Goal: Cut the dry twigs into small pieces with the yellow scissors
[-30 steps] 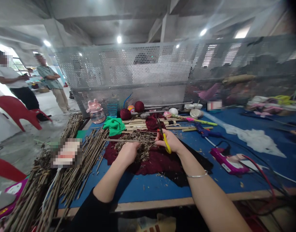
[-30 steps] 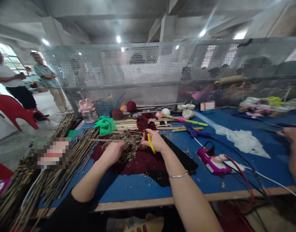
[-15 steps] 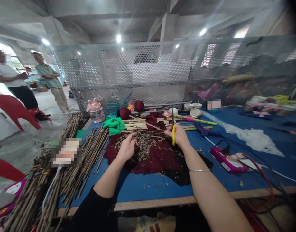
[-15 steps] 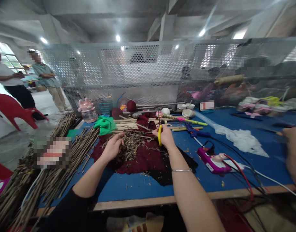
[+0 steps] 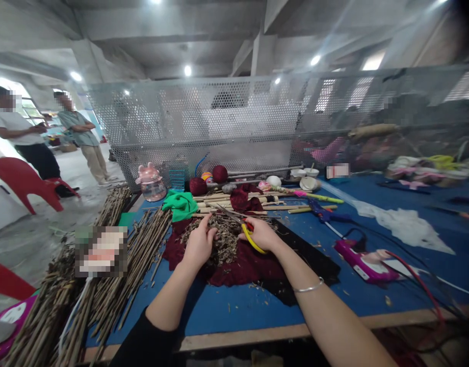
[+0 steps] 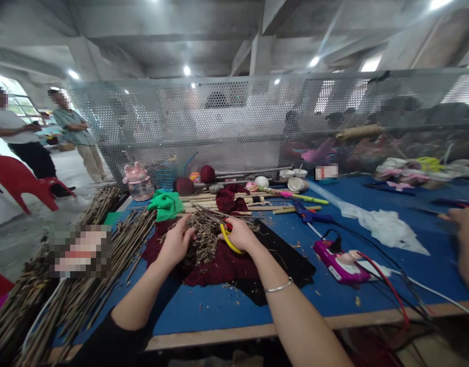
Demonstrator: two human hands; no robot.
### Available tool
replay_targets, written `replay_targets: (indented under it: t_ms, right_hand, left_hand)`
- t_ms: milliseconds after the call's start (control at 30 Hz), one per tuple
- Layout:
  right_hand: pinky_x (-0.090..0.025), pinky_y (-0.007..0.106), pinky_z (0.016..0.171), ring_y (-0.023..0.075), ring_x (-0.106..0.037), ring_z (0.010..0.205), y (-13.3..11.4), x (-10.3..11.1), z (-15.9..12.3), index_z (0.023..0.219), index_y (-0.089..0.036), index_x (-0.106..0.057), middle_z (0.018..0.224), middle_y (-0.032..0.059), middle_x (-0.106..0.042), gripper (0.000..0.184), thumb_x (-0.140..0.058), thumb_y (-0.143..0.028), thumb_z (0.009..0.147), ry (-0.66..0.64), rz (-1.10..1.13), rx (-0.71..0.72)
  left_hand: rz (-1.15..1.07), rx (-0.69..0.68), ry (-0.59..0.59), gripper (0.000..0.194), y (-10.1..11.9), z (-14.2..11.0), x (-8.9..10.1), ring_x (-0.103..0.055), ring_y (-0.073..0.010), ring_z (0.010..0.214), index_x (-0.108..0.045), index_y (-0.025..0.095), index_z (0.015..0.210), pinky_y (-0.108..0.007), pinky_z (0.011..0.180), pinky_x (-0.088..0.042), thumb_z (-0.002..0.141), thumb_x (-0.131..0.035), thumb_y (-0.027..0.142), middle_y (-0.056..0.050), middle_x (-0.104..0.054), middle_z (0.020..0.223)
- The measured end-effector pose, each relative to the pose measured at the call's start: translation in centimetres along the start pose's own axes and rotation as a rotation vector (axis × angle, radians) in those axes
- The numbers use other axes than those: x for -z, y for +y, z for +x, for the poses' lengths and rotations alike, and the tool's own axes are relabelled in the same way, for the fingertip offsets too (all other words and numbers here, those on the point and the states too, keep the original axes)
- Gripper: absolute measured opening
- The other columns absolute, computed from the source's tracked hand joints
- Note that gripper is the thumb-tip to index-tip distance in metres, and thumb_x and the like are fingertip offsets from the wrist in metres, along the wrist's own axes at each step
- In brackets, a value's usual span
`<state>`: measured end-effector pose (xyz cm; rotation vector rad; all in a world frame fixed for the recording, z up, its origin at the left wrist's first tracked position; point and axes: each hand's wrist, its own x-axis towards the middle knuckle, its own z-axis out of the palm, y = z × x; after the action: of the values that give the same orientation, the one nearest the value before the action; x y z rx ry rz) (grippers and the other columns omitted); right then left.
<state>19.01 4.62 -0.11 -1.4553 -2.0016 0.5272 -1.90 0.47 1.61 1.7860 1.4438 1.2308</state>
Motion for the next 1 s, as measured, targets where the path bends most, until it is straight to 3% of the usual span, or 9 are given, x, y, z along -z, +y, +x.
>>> replay_targets:
  t_ms: [200, 300, 433, 600, 733, 900, 1000]
  right_hand:
    - [-0.036, 0.021, 0.050, 0.0105, -0.045, 0.053, -0.4, -0.8, -0.1, 0.068, -0.019, -0.054, 0.058, -0.0057, -0.052, 0.022, -0.069, -0.024, 0.052, -0.073, 0.107, -0.023]
    - [-0.037, 0.022, 0.054, 0.0109, -0.046, 0.055, -0.6, -0.7, 0.0, 0.071, -0.019, -0.054, 0.060, -0.0054, -0.052, 0.024, -0.069, -0.023, 0.053, -0.009, 0.180, -0.026]
    - [-0.040, 0.023, 0.055, 0.0104, -0.047, 0.055, -1.6, -1.3, -0.1, 0.070, -0.019, -0.046, 0.061, -0.0052, -0.051, 0.027, -0.068, -0.030, 0.058, 0.090, 0.486, -0.029]
    - [-0.045, 0.026, 0.061, 0.0114, -0.054, 0.060, -3.9, -2.9, -0.7, 0.077, -0.020, -0.043, 0.072, -0.0016, -0.059, 0.033, -0.068, -0.032, 0.059, 0.036, 0.828, -0.019]
    - [-0.046, 0.026, 0.060, 0.0120, -0.055, 0.060, -5.0, -3.7, -1.0, 0.077, -0.019, -0.046, 0.069, -0.0021, -0.059, 0.035, -0.071, -0.029, 0.055, -0.023, 0.796, -0.013]
    - [-0.044, 0.023, 0.054, 0.0117, -0.053, 0.058, -5.4, -4.4, -1.2, 0.078, -0.018, -0.050, 0.067, -0.0020, -0.058, 0.030, -0.069, -0.027, 0.056, 0.080, 0.677, -0.057]
    - [-0.044, 0.023, 0.055, 0.0128, -0.054, 0.060, -5.5, -4.8, -1.3, 0.084, -0.019, -0.053, 0.068, -0.0019, -0.058, 0.029, -0.066, -0.027, 0.060, 0.149, 0.609, -0.026]
  left_hand:
    - [-0.060, 0.011, -0.040, 0.053, 0.0, -0.3, -0.4, -0.051, -0.0146, 0.054, -0.033, 0.018, 0.131, -0.025, 0.064, -0.039, 0.080, -0.045, 0.023, 0.000, -0.057, 0.060]
    - [-0.161, 0.023, -0.098, 0.063, 0.1, -0.5, -0.6, -0.050, -0.0133, 0.054, -0.019, 0.015, 0.136, -0.024, 0.061, -0.039, 0.080, -0.044, 0.023, -0.001, -0.059, 0.065]
    - [-0.262, 0.003, -0.182, 0.075, 0.3, -0.7, -1.0, -0.052, -0.0120, 0.058, 0.004, 0.015, 0.138, -0.022, 0.060, -0.039, 0.080, -0.043, 0.023, -0.001, -0.060, 0.070]
    - [-0.089, -0.078, -0.163, 0.079, 0.5, -1.0, -1.4, -0.048, -0.0112, 0.052, 0.001, 0.014, 0.138, -0.020, 0.057, -0.037, 0.077, -0.048, 0.021, 0.003, -0.054, 0.058]
    - [0.073, -0.093, -0.195, 0.079, 0.3, -1.1, -1.5, -0.052, -0.0131, 0.055, 0.005, 0.012, 0.138, -0.020, 0.059, -0.038, 0.078, -0.045, 0.019, -0.001, -0.059, 0.063]
    - [0.366, -0.042, -0.220, 0.077, 0.4, -1.0, -1.4, -0.057, -0.0171, 0.059, 0.006, 0.010, 0.137, -0.024, 0.058, -0.039, 0.078, -0.042, 0.018, -0.009, -0.063, 0.070]
    - [0.396, -0.032, -0.196, 0.077, 0.5, -1.1, -1.5, -0.058, -0.0188, 0.059, 0.004, 0.009, 0.138, -0.025, 0.058, -0.040, 0.077, -0.043, 0.016, -0.011, -0.064, 0.070]
